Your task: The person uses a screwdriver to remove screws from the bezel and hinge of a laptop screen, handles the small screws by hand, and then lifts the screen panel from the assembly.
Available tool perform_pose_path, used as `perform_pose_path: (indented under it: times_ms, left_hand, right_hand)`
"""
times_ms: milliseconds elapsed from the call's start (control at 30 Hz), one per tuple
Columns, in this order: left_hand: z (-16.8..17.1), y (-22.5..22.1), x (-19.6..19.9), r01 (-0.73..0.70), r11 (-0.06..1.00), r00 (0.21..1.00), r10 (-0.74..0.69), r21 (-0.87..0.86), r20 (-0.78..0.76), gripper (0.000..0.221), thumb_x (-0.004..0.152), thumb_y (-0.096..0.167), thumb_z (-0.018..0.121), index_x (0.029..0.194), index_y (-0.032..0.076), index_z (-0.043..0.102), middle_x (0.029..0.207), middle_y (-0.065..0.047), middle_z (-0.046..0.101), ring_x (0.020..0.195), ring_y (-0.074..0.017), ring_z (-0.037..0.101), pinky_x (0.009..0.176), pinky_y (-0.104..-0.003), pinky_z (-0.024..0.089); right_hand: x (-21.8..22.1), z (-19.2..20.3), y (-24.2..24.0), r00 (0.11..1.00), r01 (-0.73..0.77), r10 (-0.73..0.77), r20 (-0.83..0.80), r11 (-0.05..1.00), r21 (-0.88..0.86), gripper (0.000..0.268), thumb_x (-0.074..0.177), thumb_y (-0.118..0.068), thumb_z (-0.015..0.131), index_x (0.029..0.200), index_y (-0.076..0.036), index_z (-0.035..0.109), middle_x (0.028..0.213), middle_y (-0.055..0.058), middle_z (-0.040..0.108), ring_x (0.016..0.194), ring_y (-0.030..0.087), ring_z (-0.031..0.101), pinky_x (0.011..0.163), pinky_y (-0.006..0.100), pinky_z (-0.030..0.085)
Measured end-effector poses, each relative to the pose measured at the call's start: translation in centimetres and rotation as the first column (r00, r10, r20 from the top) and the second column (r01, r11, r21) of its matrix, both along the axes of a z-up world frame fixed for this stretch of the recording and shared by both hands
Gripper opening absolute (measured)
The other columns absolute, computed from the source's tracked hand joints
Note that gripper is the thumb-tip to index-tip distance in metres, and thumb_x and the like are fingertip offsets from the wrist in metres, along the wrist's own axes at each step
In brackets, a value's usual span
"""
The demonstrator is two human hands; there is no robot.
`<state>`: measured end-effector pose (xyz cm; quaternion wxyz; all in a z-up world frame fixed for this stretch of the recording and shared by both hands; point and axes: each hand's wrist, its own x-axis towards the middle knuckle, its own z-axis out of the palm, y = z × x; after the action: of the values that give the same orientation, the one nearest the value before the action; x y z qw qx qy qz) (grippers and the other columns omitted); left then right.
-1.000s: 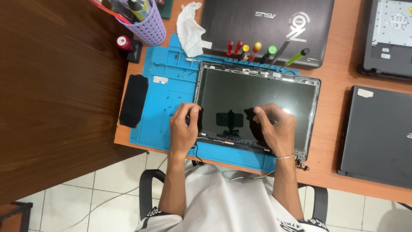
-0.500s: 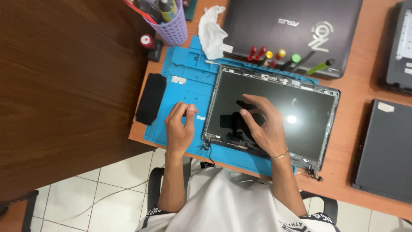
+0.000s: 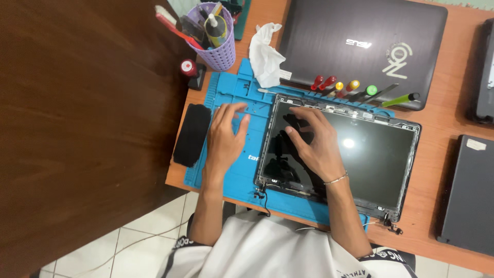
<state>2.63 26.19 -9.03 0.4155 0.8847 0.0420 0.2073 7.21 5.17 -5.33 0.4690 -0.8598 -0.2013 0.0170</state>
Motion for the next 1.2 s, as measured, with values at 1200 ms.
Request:
perform_pose_path:
  times_ms: [1200]
  left_hand:
    - [7.3,6.3,7.3,-0.277,0.946,0.81,0.324,-0.169,0.489,0.006,0.105,0.002,0.071,0.108,0.0,0.066,0.102,-0.01,0.066,0.087,-0.0202,0.067,0.074,-0.031,0.056]
  right_hand:
    - [3.9,3.0,2.8,0.998,-0.069,0.069,0.001,0.996,-0.062,0.042,0.089,-0.009,0.074,0.13,-0.006,0.066,0.131,0.012,0.067,0.103,0.027,0.07,0.088,0.036,0.057]
